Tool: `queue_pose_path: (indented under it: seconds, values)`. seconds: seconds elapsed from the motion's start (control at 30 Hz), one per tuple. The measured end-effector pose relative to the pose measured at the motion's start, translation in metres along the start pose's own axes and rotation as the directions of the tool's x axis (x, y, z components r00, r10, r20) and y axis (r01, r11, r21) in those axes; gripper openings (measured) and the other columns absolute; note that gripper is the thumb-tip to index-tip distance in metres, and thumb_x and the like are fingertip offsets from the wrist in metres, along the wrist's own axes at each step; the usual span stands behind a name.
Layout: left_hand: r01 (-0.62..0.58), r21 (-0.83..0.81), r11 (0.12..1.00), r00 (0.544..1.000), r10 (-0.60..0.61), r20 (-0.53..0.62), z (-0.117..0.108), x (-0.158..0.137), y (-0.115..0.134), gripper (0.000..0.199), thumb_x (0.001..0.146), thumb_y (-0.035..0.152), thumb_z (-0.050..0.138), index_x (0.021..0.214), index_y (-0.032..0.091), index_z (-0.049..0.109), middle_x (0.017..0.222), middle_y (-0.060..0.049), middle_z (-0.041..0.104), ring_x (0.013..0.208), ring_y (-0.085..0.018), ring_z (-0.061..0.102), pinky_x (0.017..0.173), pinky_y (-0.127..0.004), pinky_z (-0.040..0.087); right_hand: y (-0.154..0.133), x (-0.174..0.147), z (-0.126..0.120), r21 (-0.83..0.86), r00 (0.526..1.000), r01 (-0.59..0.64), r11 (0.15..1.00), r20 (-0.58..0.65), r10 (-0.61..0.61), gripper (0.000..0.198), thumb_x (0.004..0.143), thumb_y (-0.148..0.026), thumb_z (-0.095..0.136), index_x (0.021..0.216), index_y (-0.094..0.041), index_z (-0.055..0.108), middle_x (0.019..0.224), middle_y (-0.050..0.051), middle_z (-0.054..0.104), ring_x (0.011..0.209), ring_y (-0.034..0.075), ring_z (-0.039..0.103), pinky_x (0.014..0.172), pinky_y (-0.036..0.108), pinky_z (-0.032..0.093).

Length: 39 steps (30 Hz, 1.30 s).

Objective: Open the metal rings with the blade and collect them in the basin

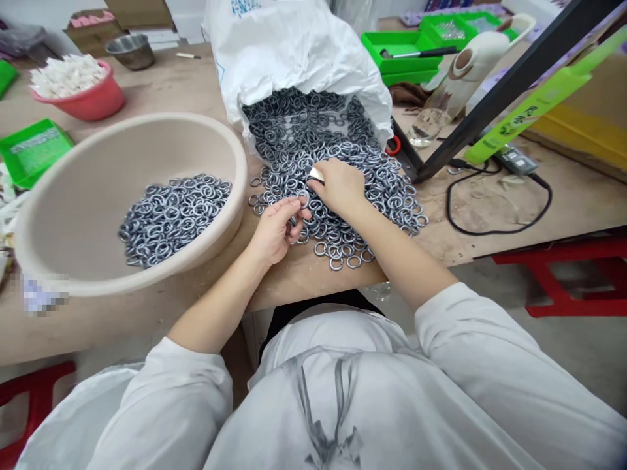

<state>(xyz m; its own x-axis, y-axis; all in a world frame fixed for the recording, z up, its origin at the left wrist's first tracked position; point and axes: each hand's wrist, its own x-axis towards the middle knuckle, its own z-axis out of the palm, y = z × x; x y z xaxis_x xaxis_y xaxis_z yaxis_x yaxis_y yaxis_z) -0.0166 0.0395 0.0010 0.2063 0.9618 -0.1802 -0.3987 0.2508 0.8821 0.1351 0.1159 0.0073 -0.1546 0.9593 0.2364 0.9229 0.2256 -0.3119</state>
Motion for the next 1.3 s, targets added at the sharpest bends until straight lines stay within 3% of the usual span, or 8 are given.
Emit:
queue_pose_path:
  seconds: [0.1, 0.2, 0.4, 0.6, 0.73, 0.93, 1.13, 1.3]
  values:
    - [0.045, -0.049, 0.998, 0.998, -0.047, -0.045, -0.004, 0.004, 0.002, 0.016, 0.074, 0.026, 0.065, 0.085, 0.016, 0.061, 0.065, 0.004, 0.059, 0.04, -0.003, 0.038, 0.036, -0.016, 0.021, -0.001, 0.011, 0.005, 0.025, 1.0, 0.005, 1.0, -0.014, -0.004, 0.02, 0.091, -0.03, 0.06, 0.098, -0.017, 0.073, 0.101, 0.014, 0.069, 0.088, 0.025, 0.061, 0.072, 0.034, 0.04]
    - [0.07, -0.1, 0.993, 0.994, -0.078, -0.08, -0.005, 0.004, 0.002, 0.019, 0.076, 0.033, 0.066, 0.078, 0.017, 0.057, 0.068, 0.003, 0.059, 0.042, -0.003, 0.041, 0.035, -0.016, 0.021, 0.002, 0.001, -0.003, 0.279, 1.0, 0.01, 0.96, -0.02, -0.005, 0.02, 0.087, -0.035, 0.066, 0.078, -0.017, 0.067, 0.078, 0.006, 0.063, 0.075, 0.019, 0.054, 0.066, 0.03, 0.036]
    - [-0.031, 0.062, 0.998, 0.998, 0.035, -0.059, 0.001, -0.001, -0.007, 0.038, 0.076, 0.051, 0.076, 0.079, 0.018, 0.056, 0.069, 0.003, 0.058, 0.043, -0.003, 0.04, 0.036, -0.017, 0.017, -0.01, -0.052, -0.014, 0.874, 0.99, -0.058, 0.483, 0.112, -0.084, 0.049, 0.077, -0.065, 0.071, 0.067, -0.02, 0.054, 0.06, -0.004, 0.048, 0.058, 0.01, 0.04, 0.056, 0.026, 0.033]
    - [-0.168, 0.115, 0.979, 0.985, 0.172, -0.029, 0.004, -0.006, -0.012, 0.033, 0.079, 0.048, 0.075, 0.076, 0.018, 0.061, 0.065, 0.003, 0.057, 0.048, -0.005, 0.045, 0.039, -0.018, 0.026, -0.023, -0.071, -0.004, 0.94, 0.997, -0.071, 0.333, 0.053, 0.061, 0.055, 0.071, -0.072, 0.071, 0.068, -0.02, 0.053, 0.064, -0.003, 0.052, 0.06, 0.01, 0.046, 0.057, 0.026, 0.039]
    - [-0.157, 0.077, 0.985, 0.986, 0.161, -0.049, 0.007, -0.008, -0.011, 0.033, 0.082, 0.045, 0.072, 0.07, 0.018, 0.058, 0.058, 0.003, 0.053, 0.044, -0.005, 0.042, 0.038, -0.018, 0.025, -0.021, -0.073, -0.002, 0.956, 0.998, -0.052, 0.289, 0.061, -0.02, 0.054, 0.07, -0.073, 0.07, 0.088, -0.023, 0.059, 0.077, -0.001, 0.062, 0.066, 0.014, 0.058, 0.066, 0.03, 0.049]
    - [-0.112, 0.064, 0.992, 0.99, 0.117, -0.081, 0.01, -0.009, -0.009, 0.034, 0.084, 0.046, 0.07, 0.07, 0.018, 0.054, 0.057, 0.003, 0.052, 0.042, -0.004, 0.039, 0.037, -0.017, 0.023, -0.02, -0.072, -0.006, 0.918, 0.998, 0.023, 0.395, -0.001, -0.057, 0.051, 0.079, -0.074, 0.061, 0.084, -0.023, 0.058, 0.073, -0.001, 0.06, 0.066, 0.015, 0.057, 0.066, 0.03, 0.047]
    - [-0.032, 0.006, 0.999, 0.996, 0.032, -0.082, 0.012, -0.011, -0.003, 0.038, 0.085, 0.047, 0.068, 0.069, 0.019, 0.049, 0.053, 0.006, 0.044, 0.039, -0.003, 0.034, 0.038, -0.017, 0.022, -0.017, -0.082, -0.017, 0.608, 0.979, 0.2, 0.768, -0.152, -0.135, 0.056, 0.091, -0.072, 0.044, 0.072, -0.021, 0.054, 0.068, 0.001, 0.053, 0.065, 0.014, 0.046, 0.063, 0.029, 0.032]
    - [0.008, -0.023, 1.0, 0.994, -0.01, -0.104, 0.015, -0.013, -0.001, 0.04, 0.082, 0.049, 0.07, 0.07, 0.019, 0.046, 0.051, 0.008, 0.042, 0.038, -0.003, 0.032, 0.037, -0.017, 0.021, -0.018, -0.09, -0.014, 0.392, 0.965, 0.264, 0.881, -0.111, -0.239, 0.057, 0.097, -0.067, 0.033, 0.072, -0.021, 0.055, 0.071, 0.003, 0.055, 0.067, 0.015, 0.046, 0.063, 0.03, 0.027]
